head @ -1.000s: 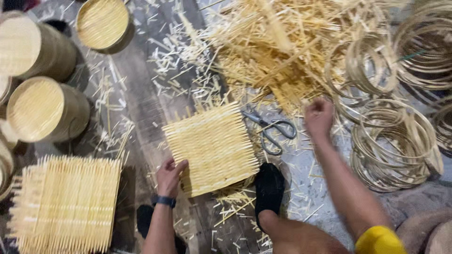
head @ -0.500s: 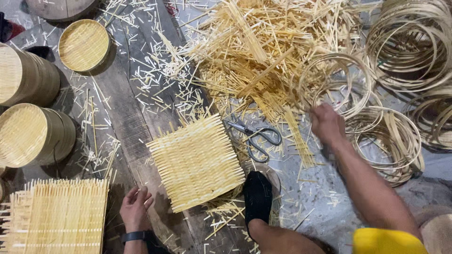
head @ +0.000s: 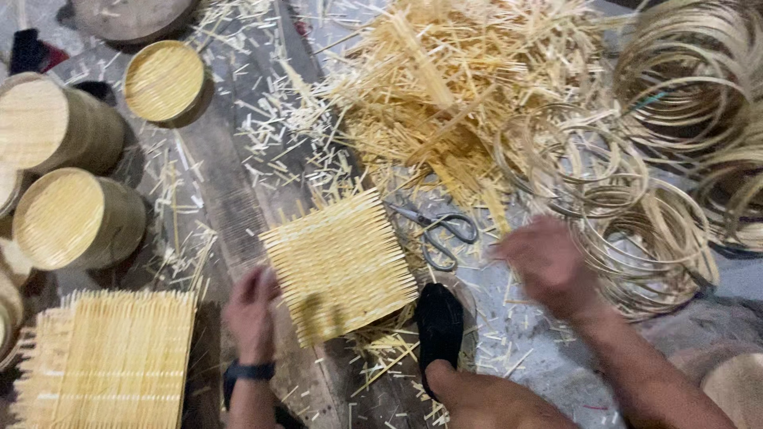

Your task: The person assembles bamboo steamer baskets by fitting circular bamboo rims onto woven square bases, using shears to trim away the excess woven material, and pressing the components together on a wooden forming block.

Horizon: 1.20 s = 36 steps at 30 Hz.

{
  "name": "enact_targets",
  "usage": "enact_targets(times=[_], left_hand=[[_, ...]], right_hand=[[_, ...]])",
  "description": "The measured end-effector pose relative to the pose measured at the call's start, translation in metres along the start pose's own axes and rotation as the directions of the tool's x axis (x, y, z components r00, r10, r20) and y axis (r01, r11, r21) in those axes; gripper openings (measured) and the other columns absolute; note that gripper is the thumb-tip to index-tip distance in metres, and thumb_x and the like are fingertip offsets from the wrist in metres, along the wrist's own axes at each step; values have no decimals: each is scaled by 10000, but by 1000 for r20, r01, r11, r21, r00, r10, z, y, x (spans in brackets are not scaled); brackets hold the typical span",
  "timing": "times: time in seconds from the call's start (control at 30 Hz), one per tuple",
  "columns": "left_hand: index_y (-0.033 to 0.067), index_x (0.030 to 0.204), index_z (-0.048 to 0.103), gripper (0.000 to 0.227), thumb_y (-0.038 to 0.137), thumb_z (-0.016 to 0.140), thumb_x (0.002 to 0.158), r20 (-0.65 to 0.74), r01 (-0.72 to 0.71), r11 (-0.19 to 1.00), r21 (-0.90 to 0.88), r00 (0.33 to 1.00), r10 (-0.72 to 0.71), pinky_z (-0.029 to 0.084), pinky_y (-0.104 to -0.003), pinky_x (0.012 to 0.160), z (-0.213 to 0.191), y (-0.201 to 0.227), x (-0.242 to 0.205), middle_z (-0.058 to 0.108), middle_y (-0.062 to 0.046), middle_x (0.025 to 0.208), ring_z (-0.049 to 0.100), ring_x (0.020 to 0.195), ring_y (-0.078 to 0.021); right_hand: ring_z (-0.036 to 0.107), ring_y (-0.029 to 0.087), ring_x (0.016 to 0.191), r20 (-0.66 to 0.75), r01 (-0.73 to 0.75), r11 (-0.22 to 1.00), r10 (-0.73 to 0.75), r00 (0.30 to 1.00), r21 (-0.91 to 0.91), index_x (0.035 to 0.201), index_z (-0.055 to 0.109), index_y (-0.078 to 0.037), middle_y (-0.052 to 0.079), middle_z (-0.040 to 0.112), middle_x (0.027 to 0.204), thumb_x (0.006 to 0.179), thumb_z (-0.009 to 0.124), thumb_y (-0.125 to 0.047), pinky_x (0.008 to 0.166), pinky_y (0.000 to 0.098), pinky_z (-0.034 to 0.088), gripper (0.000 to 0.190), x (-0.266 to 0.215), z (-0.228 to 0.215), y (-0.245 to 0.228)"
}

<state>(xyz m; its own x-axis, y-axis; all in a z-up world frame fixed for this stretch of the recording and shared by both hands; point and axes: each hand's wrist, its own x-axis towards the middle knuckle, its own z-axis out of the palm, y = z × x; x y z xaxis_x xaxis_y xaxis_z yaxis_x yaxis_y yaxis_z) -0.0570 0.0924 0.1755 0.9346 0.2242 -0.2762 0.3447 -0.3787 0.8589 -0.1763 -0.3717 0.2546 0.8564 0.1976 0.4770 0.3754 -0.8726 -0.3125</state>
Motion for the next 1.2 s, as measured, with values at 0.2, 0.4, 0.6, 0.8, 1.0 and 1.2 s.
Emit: enact_targets(times=[0.2, 0.4, 0.6, 0.8, 1.0, 1.2], left_hand=[[-31, 1255, 679, 436, 323, 693, 1001, 521, 463, 641, -612, 846, -113, 346, -185, 439, 37, 74, 11, 556, 22, 709, 449, 549, -44], [-44, 1181, 690, 365, 262, 645, 988, 400, 387, 707, -592, 903, -159, 272, -208, 393, 40, 58, -5, 452, 46, 600, 339, 459, -58], [60, 1054, 645, 235, 270, 694, 960, 522, 478, 491, -728, 851, -55, 426, -265, 551, 36, 44, -24, 580, -6, 772, 500, 659, -124], [155, 833, 636, 705, 786, 326, 877, 682, 496, 858, -136, 674, -282, 355, -231, 504, 55, 77, -3, 557, 28, 679, 461, 587, -86], [194, 512, 386, 835, 937, 117, 784, 623, 407, 913, -16, 718, -309, 212, -265, 382, 70, 86, -14, 332, 64, 471, 264, 403, -76], [195, 523, 380, 833, 937, 152, 825, 518, 573, 780, -251, 761, -392, 154, -271, 382, 75, 73, -18, 301, 70, 484, 222, 400, -76]], right_hand=[[619, 278, 1132, 280, 298, 898, -392, 876, 324, 1060, 704, -63, 115, 662, 1097, 687, 744, -76, 1031, 508, 524, 375, 58, 58, -71], [647, 287, 1015, 7, -186, 918, 195, 981, 350, 1178, 683, -1, 165, 662, 1114, 865, 787, -155, 827, 410, 578, 364, 104, 90, -62], [726, 203, 878, 51, -159, 906, 151, 987, 394, 1073, 749, -61, 78, 718, 985, 946, 742, -87, 731, 304, 600, 130, 124, 126, -62], [677, 190, 764, 147, 196, 857, -297, 943, 476, 964, 761, -94, 56, 698, 921, 806, 792, -113, 609, 280, 554, 162, 126, 132, -107], [563, 195, 710, -4, 227, 908, -241, 970, 351, 983, 723, -38, 44, 604, 797, 777, 783, -77, 536, 332, 457, 218, 127, 137, -134], [561, 168, 687, 6, 185, 914, -201, 980, 360, 1042, 765, -77, 17, 606, 759, 831, 809, -83, 507, 314, 458, 215, 116, 165, -131]])
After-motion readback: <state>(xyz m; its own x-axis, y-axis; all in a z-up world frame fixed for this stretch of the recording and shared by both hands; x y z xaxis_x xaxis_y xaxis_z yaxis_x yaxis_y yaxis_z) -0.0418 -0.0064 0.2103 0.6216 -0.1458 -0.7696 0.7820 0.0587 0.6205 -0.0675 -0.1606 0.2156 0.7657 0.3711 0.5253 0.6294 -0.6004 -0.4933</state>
